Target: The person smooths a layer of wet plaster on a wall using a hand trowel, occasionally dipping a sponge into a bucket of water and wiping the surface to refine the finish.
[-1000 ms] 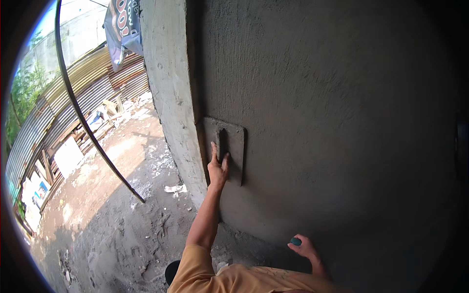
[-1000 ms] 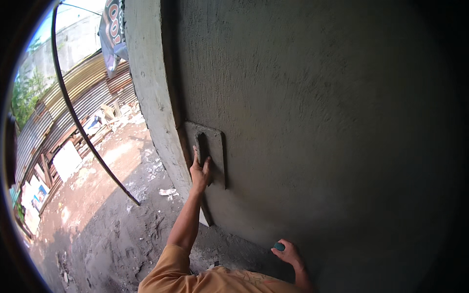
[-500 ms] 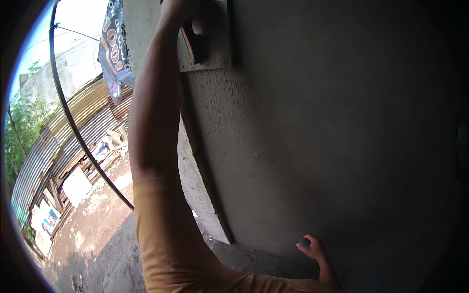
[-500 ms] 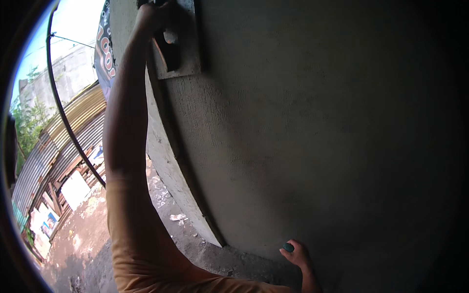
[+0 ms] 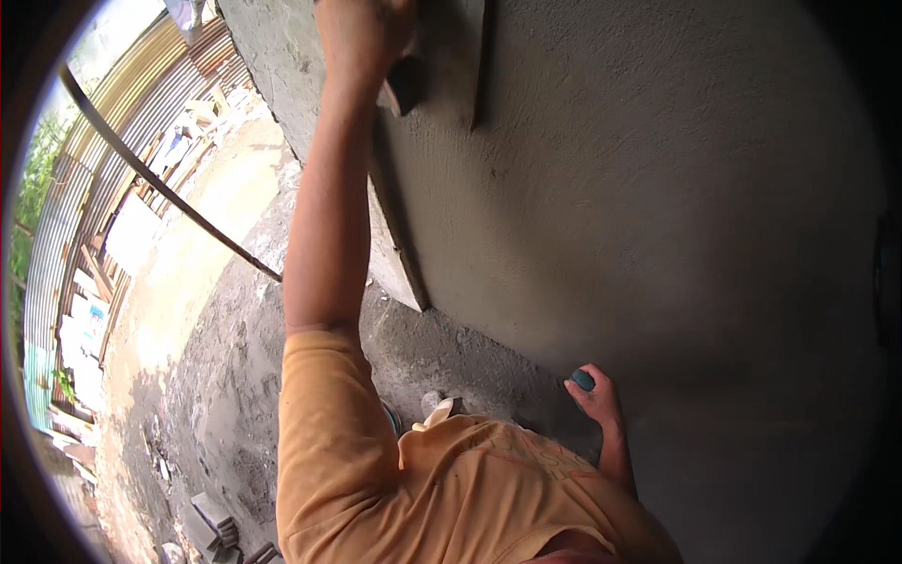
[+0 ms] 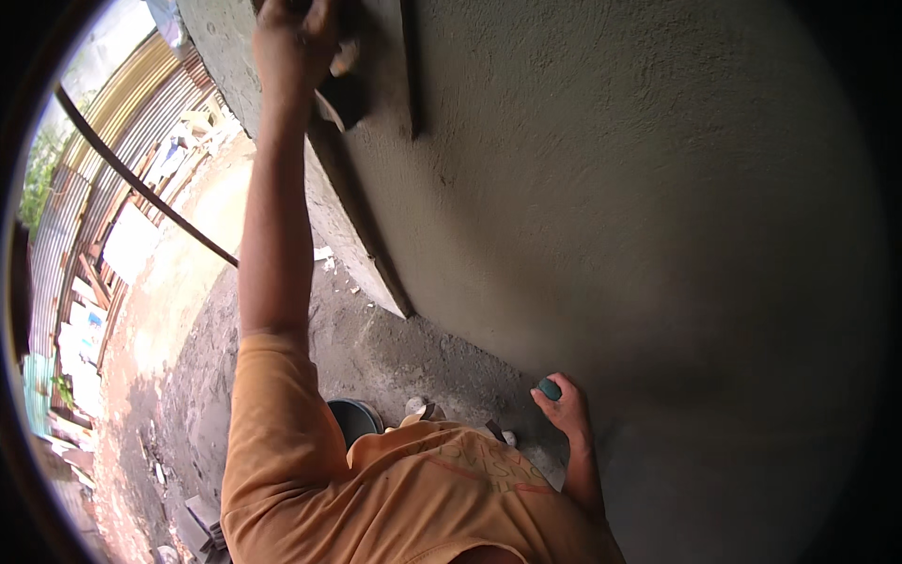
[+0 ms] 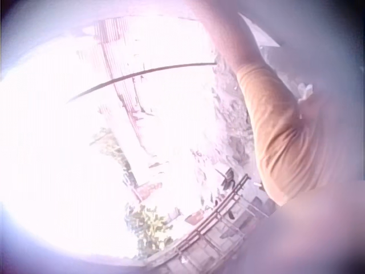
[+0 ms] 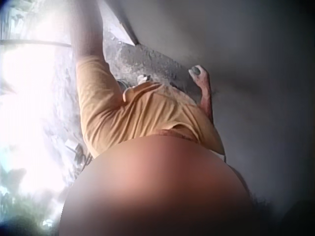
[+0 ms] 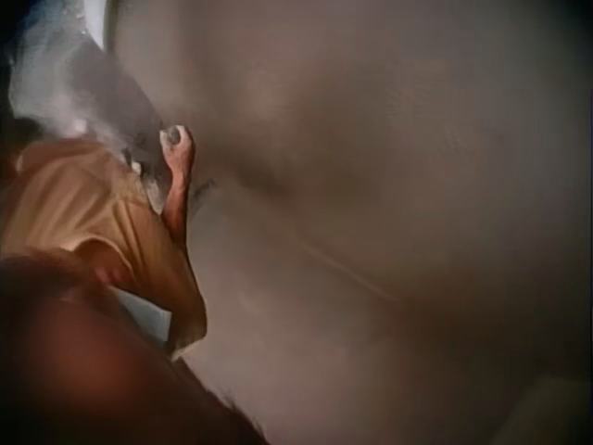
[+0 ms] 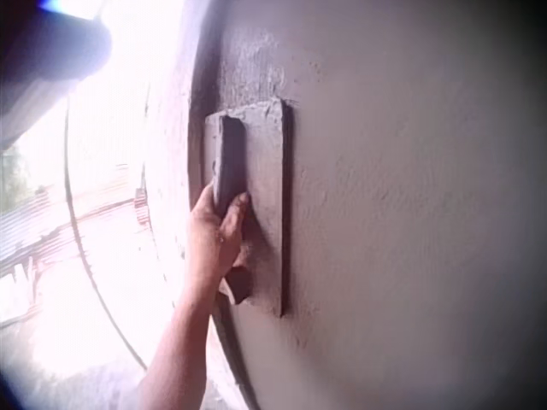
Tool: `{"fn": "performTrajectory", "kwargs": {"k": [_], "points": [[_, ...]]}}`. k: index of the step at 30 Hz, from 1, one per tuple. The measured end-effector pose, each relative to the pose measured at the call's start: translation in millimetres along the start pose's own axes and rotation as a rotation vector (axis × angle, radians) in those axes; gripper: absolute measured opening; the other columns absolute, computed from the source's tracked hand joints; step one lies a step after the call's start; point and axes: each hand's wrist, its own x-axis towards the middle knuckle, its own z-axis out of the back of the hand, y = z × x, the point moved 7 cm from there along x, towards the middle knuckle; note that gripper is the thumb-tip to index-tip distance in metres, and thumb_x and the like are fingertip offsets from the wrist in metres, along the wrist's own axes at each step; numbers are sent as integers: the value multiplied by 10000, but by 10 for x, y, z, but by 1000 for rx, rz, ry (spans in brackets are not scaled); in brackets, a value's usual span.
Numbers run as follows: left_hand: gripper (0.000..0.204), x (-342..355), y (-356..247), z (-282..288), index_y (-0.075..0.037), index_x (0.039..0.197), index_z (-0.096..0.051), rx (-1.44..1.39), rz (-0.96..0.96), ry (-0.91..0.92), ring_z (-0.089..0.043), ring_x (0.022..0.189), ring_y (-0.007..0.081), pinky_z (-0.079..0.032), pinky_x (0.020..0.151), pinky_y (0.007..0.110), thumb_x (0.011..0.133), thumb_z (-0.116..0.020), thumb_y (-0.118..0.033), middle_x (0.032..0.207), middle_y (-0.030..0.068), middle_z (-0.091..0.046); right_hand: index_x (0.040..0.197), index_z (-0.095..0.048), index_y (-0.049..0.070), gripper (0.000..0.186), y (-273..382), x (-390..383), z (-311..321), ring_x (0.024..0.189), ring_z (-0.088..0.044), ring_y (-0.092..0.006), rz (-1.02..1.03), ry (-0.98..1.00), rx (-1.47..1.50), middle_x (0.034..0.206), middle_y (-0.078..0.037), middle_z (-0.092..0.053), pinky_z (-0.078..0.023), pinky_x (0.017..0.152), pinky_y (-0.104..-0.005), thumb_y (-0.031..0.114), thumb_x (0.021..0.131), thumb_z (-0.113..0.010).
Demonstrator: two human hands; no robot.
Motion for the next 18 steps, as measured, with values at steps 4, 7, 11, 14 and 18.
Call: {"fn": "performTrajectory", "kwargs": {"k": [4, 7, 11, 14, 18], "points": [[439, -1916, 750, 389, -29, 1270, -526, 142, 279, 2, -729, 906, 304, -548, 790, 369, 913, -733, -177, 993, 205, -719, 907, -619, 17, 308, 87, -134, -18, 703, -608, -250, -15, 71, -84, 776, -121, -622, -495, 661, -364, 245, 809, -801], [537, -3569, 1062, 389, -18, 1316, -449, 199, 472, 191, -698, 713, 431, -557, 600, 446, 886, -740, -156, 864, 249, -690, 909, -631, 19, 312, 69, -408, -88, 724, -614, -225, -8, 130, -168, 797, -109, -629, -498, 678, -354, 246, 792, -809], [725, -4403, 213, -242, 10, 1394, -398, 99, 376, 331, -688, 665, 381, -544, 580, 428, 819, -796, -182, 930, 211, -688, 917, -642, 23, 318, 138, -445, -159, 766, -646, -311, -46, 225, -357, 832, -139, -644, -506, 695, -384, 242, 766, -817], [756, -3511, -286, -425, 11, 1407, -376, 8, 297, 317, -686, 657, 346, -545, 568, 393, 807, -802, -162, 972, 190, -693, 933, -636, 23, 346, 251, -322, -74, 814, -648, -358, 2, 161, -309, 863, -156, -646, -513, 703, -430, 281, 779, -809], [734, -1611, -248, -90, -38, 1435, -334, 138, 206, 225, -685, 664, 384, -549, 557, 418, 850, -752, -189, 906, 205, -700, 932, -633, 27, 327, 538, 11, -180, 819, -637, -357, 73, 165, -310, 861, -154, -637, -508, 719, -424, 272, 792, -799]]}}
